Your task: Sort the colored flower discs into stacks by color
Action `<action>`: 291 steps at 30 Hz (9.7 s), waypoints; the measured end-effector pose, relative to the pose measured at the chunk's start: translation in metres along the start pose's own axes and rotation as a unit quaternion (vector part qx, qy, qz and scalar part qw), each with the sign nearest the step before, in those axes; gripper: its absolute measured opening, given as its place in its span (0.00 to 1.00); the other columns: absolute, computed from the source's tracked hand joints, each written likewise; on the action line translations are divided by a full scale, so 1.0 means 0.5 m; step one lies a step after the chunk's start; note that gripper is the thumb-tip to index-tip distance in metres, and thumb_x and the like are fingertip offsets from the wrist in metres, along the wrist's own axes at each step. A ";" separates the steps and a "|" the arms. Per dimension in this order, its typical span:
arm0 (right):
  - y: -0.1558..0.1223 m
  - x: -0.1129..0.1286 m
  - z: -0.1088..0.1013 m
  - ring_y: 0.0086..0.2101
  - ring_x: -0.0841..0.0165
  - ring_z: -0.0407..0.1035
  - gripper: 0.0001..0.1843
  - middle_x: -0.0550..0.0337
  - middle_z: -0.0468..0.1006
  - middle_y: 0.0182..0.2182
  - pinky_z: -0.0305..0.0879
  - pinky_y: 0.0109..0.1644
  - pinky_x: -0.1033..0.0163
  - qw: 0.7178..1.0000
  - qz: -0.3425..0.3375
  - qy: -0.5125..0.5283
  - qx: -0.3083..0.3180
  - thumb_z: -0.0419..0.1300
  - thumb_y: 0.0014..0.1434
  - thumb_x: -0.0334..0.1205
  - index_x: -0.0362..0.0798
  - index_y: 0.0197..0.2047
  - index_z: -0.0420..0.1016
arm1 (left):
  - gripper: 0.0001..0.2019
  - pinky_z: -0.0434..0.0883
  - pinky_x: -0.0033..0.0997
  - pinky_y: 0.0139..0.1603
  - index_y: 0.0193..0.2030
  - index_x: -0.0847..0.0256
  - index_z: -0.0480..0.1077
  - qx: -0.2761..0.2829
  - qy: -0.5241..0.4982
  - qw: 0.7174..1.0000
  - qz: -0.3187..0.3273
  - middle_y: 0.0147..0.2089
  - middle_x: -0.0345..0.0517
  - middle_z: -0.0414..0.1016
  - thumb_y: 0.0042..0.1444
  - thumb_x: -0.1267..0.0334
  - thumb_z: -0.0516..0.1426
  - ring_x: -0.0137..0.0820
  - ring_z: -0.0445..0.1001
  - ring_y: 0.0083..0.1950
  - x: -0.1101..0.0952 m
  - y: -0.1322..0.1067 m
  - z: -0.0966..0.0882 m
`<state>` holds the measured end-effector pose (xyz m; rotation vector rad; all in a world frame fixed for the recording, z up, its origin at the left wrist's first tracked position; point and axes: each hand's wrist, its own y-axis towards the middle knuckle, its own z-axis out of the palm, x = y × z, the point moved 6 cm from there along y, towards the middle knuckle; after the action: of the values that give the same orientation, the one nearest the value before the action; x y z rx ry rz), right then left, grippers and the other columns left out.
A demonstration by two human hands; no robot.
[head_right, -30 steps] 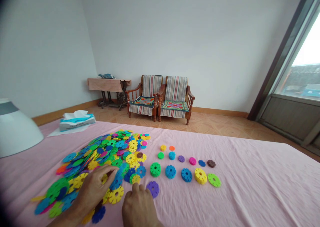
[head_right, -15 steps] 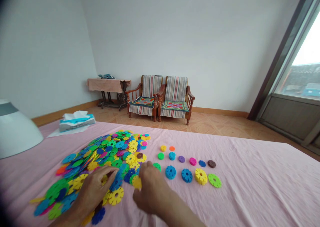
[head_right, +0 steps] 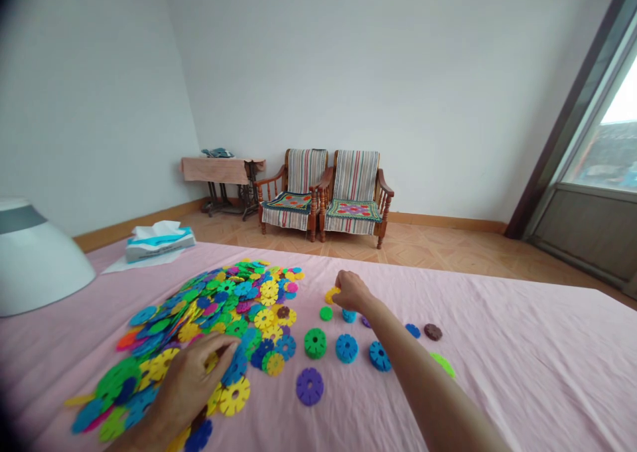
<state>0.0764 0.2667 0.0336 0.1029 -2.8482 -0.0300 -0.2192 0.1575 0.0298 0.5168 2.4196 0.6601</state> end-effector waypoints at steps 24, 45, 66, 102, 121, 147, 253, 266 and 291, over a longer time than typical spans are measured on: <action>0.018 0.015 0.034 0.45 0.64 0.70 0.15 0.55 0.73 0.47 0.69 0.47 0.52 0.997 -0.020 -0.028 0.062 0.58 0.63 0.44 0.45 0.49 0.70 | 0.12 0.72 0.29 0.37 0.33 0.56 0.76 0.008 0.012 1.000 -0.003 0.33 0.44 0.80 0.60 0.59 0.52 0.34 0.78 0.35 -0.001 0.000 0.001; 0.014 0.047 0.043 0.44 0.64 0.70 0.14 0.54 0.73 0.48 0.69 0.47 0.54 0.995 0.049 -0.076 0.047 0.58 0.62 0.43 0.45 0.49 0.71 | 0.11 0.71 0.28 0.36 0.34 0.57 0.75 0.011 0.010 1.000 -0.005 0.33 0.43 0.79 0.61 0.59 0.52 0.33 0.77 0.35 0.002 -0.003 0.002; -0.222 0.232 0.010 0.42 0.61 0.68 0.08 0.54 0.75 0.39 0.59 0.46 0.58 0.986 -0.161 0.027 -0.038 0.58 0.56 0.38 0.48 0.39 0.74 | 0.12 0.73 0.30 0.38 0.34 0.55 0.75 0.012 0.007 1.000 -0.010 0.34 0.42 0.80 0.61 0.56 0.52 0.35 0.78 0.37 0.005 0.000 0.003; -0.124 0.124 -0.033 0.39 0.62 0.69 0.11 0.49 0.75 0.39 0.58 0.41 0.62 0.995 -0.052 -0.013 -0.082 0.54 0.57 0.37 0.42 0.42 0.69 | 0.13 0.73 0.30 0.37 0.33 0.56 0.76 0.011 -0.002 1.000 -0.009 0.33 0.43 0.80 0.61 0.57 0.52 0.35 0.78 0.35 -0.002 0.000 -0.001; -0.019 0.038 0.014 0.42 0.64 0.70 0.11 0.51 0.76 0.41 0.58 0.40 0.65 0.998 -0.040 -0.034 -0.024 0.57 0.55 0.34 0.44 0.43 0.74 | 0.11 0.72 0.28 0.36 0.32 0.56 0.76 0.001 0.005 1.000 -0.002 0.32 0.43 0.80 0.59 0.60 0.53 0.34 0.78 0.34 -0.006 0.001 -0.003; -0.116 0.132 -0.108 0.34 0.70 0.70 0.07 0.58 0.76 0.35 0.62 0.39 0.67 0.967 -0.096 0.136 -0.192 0.52 0.59 0.34 0.47 0.39 0.70 | 0.11 0.73 0.30 0.36 0.33 0.56 0.76 0.010 0.004 1.000 -0.010 0.32 0.43 0.80 0.59 0.59 0.53 0.35 0.78 0.35 -0.002 -0.002 -0.001; -0.088 0.058 -0.006 0.43 0.61 0.70 0.09 0.54 0.80 0.38 0.52 0.47 0.58 0.999 0.028 -0.033 -0.033 0.60 0.54 0.40 0.48 0.39 0.77 | 0.12 0.73 0.30 0.36 0.32 0.56 0.76 0.002 -0.006 1.000 -0.010 0.32 0.44 0.80 0.59 0.58 0.53 0.35 0.78 0.34 -0.001 0.003 -0.002; -0.094 0.116 0.017 0.42 0.54 0.71 0.14 0.44 0.80 0.39 0.50 0.48 0.52 0.989 -0.006 -0.145 -0.043 0.59 0.57 0.45 0.42 0.39 0.75 | 0.11 0.72 0.29 0.37 0.33 0.55 0.76 0.013 -0.004 1.000 -0.017 0.33 0.42 0.80 0.60 0.58 0.53 0.34 0.78 0.35 0.005 0.000 0.003; -0.067 0.148 0.019 0.44 0.62 0.71 0.11 0.51 0.77 0.43 0.59 0.44 0.62 0.997 -0.055 -0.032 -0.034 0.59 0.58 0.39 0.46 0.44 0.74 | 0.12 0.72 0.30 0.37 0.34 0.55 0.75 0.004 0.025 1.000 0.007 0.33 0.42 0.80 0.61 0.57 0.52 0.35 0.78 0.35 0.001 -0.002 -0.001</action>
<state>0.0054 0.2277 0.0448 0.2492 -2.8977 -0.1556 -0.2201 0.1568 0.0297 0.5271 2.4677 0.6782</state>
